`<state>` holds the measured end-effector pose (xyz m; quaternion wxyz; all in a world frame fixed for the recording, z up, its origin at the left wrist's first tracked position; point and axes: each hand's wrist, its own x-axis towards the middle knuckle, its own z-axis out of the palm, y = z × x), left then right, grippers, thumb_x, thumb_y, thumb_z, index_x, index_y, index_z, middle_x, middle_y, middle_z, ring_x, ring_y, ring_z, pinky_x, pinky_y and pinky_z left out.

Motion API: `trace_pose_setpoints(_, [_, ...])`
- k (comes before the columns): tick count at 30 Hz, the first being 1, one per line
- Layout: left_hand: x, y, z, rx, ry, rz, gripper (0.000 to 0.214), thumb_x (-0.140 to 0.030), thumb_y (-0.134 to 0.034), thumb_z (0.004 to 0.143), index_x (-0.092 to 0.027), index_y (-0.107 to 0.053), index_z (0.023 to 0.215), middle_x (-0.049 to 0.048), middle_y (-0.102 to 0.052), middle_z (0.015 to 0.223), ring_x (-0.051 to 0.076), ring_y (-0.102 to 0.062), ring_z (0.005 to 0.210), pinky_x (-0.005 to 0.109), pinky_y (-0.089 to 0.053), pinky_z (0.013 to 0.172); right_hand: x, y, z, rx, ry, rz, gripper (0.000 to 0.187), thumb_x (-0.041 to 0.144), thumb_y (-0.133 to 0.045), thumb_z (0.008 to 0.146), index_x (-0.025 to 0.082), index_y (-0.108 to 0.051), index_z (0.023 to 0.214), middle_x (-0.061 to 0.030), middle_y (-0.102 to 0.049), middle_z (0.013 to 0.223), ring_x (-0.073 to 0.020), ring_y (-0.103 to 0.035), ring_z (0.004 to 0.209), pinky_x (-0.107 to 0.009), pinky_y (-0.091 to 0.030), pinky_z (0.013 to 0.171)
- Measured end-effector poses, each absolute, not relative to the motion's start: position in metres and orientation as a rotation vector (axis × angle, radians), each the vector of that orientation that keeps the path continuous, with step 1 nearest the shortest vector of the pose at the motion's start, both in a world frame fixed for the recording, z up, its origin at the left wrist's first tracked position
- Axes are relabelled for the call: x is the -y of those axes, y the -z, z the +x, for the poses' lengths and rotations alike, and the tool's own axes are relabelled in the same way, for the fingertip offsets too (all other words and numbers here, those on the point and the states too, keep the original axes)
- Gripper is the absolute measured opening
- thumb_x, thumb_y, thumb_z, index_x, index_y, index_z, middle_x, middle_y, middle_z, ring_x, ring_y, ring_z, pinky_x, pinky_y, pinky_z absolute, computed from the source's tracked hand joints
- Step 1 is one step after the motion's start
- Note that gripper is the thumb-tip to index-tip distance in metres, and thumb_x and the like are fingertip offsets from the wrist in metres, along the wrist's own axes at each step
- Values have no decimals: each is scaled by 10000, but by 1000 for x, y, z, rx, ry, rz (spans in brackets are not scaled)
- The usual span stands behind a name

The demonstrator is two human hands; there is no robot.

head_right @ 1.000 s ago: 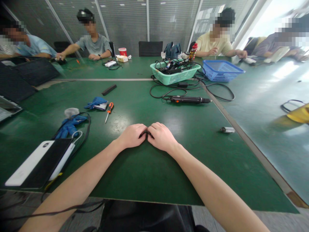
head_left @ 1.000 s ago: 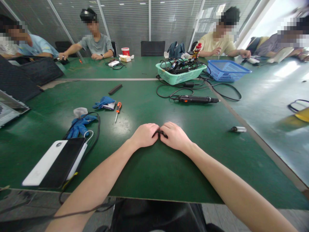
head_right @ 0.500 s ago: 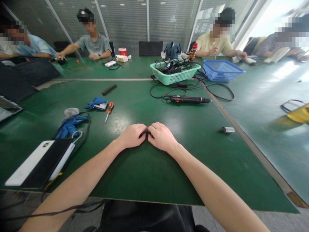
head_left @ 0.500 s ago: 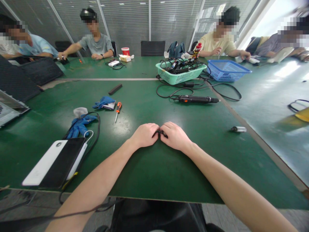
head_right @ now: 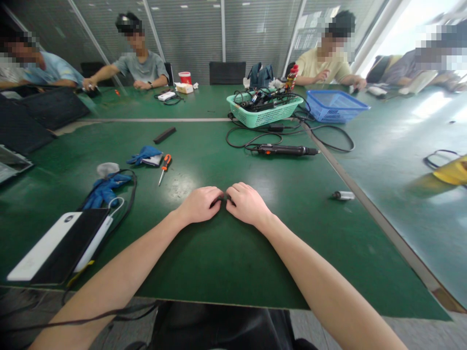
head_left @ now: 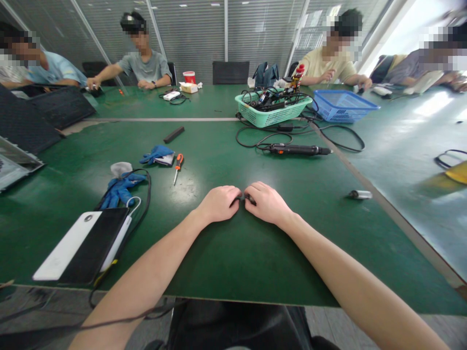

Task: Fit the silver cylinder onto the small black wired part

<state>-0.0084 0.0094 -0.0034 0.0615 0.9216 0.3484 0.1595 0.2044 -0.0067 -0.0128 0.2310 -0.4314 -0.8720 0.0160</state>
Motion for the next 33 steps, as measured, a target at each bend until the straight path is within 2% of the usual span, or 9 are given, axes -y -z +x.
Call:
trace_pose_setpoints(4, [-10,4,-8,-1049,-482,2791,167,-203,-500,921,-185,-622,1033,70,-678,996,223,-645,941,359,-530,850,-7,15,230,2302,-35,-1328,110,163,-574,873,195,-631,961,-54,-640,898,-220,-565,880,-321,-435,811])
trace_pose_setpoints(10, [-10,4,-10,-1047,-500,2769,172,-200,-510,917,-184,-629,1041,67,-688,1013,218,-652,939,354,-534,851,-32,20,295,2234,72,-1505,91,226,-588,829,199,-649,890,-52,-623,834,-228,-565,866,-318,-429,806])
trace_pose_setpoints(14, [-10,4,-12,-1031,-520,2773,174,-197,-512,915,-179,-632,1040,67,-693,1015,219,-653,935,356,-534,858,-40,17,334,2373,139,-1531,123,292,-562,880,190,-628,860,-65,-613,815,-225,-551,838,-327,-414,817])
trace_pose_setpoints(17, [-9,4,-12,-1031,-515,2774,169,-195,-513,914,-180,-632,1034,67,-692,1004,218,-652,921,356,-534,851,-42,13,359,2452,197,-1584,186,316,-500,940,182,-628,924,-85,-628,859,-233,-556,865,-335,-400,824])
trace_pose_setpoints(25, [-8,4,-13,-1051,-507,2784,154,-197,-516,914,-191,-627,1021,65,-687,993,213,-651,907,353,-531,844,-44,12,415,2632,295,-1763,191,314,-487,890,172,-614,874,-97,-615,825,-238,-544,809,-347,-356,778])
trace_pose_setpoints(29, [-8,3,-13,-1045,-510,2777,156,-194,-515,913,-191,-627,1021,64,-691,1001,213,-652,913,356,-529,854,-28,11,426,2599,360,-1833,239,387,-503,931,182,-624,939,-123,-626,868,-275,-555,880,-381,-357,820])
trace_pose_setpoints(33, [-8,2,-14,-1044,-508,2781,151,-193,-515,908,-190,-623,1014,57,-691,990,209,-646,899,348,-526,827,-2,17,442,2391,490,-1963,452,595,-517,973,186,-611,1142,-207,-630,1041,-349,-548,1014,-442,-343,836])
